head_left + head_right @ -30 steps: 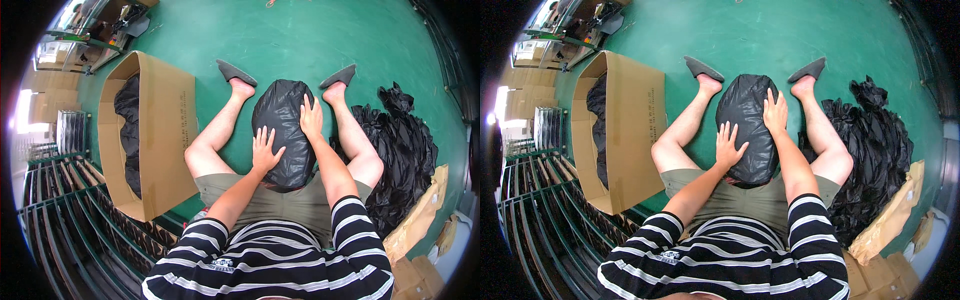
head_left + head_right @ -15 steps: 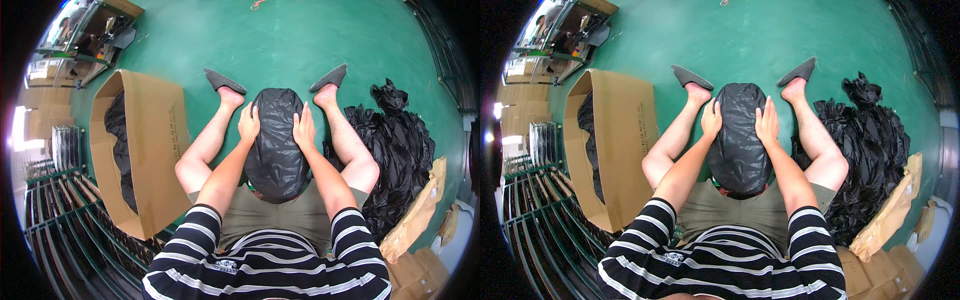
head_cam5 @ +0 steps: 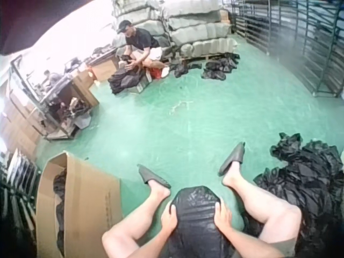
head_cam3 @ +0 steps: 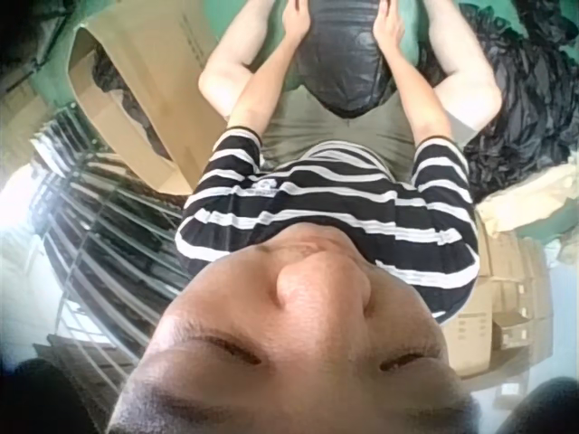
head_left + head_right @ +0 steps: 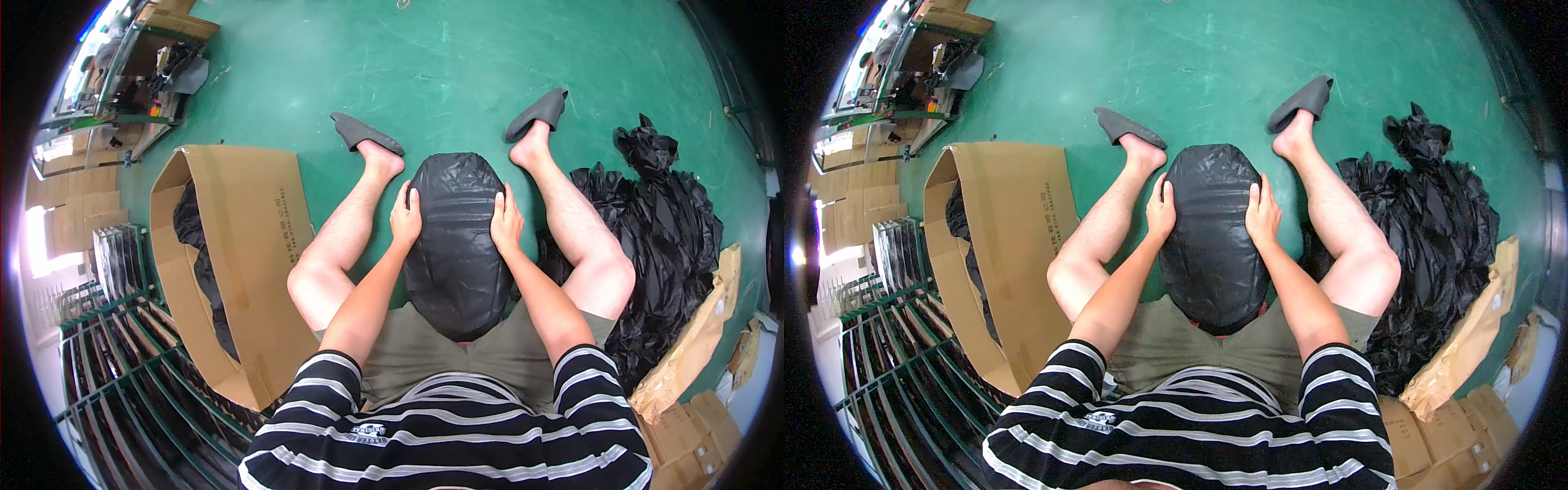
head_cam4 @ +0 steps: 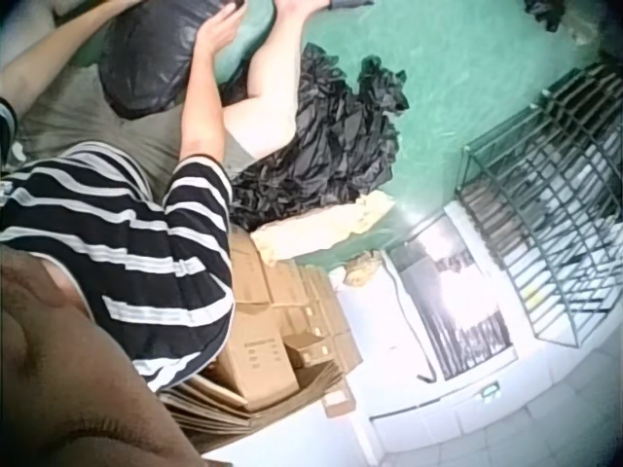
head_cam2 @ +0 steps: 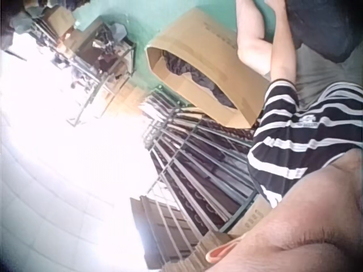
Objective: Inspecting and organizing black fabric covers in a warehouse.
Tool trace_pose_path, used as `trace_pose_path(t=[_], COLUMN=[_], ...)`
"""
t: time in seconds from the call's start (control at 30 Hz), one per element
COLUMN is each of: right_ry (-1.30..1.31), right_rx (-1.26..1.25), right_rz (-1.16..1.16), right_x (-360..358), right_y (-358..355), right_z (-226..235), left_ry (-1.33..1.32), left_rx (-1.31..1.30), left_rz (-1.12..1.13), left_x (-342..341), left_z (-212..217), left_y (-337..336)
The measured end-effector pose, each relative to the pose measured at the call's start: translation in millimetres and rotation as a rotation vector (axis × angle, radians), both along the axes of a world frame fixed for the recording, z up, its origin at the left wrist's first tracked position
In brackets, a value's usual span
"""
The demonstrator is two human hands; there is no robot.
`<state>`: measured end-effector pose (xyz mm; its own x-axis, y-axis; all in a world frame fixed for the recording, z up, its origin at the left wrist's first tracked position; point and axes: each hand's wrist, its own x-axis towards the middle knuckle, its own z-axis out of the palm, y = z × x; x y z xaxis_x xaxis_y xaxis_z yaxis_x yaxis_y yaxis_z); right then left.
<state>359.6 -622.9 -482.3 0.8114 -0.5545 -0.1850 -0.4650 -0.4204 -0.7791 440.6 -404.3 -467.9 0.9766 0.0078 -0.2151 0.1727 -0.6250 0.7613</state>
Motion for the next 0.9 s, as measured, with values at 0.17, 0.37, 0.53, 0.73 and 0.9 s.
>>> trace_pose_path(t=[0.17, 0.37, 0.53, 0.73, 0.9], right_ry=[0.017, -0.012, -0.024, 0.065, 0.155], right_rx=[0.025, 0.093, 0.115, 0.080, 0.164], right_rz=[-0.006, -0.017, 0.002, -0.054, -0.171], right_x=[-0.1, -3.1, -2.5, -5.2, -46.1], right_y=[0.1, -7.8, -9.7, -8.9, 0.8], right_z=[1.5, -3.6, -10.3, 0.6, 5.8], left_ry=[0.013, 0.039, -0.030, -0.348, -0.206], left_rx=[-0.034, -0.085, -0.067, 0.165, 0.002], left_rz=[0.004, -0.031, 0.022, 0.140, 0.137], left_x=[0.3, 1.5, -0.3, -18.8, -82.0], left_z=[-1.7, -1.5, -14.0, 4.0, 7.9], left_y=[3.7, 3.4, 7.7, -5.8, 9.9])
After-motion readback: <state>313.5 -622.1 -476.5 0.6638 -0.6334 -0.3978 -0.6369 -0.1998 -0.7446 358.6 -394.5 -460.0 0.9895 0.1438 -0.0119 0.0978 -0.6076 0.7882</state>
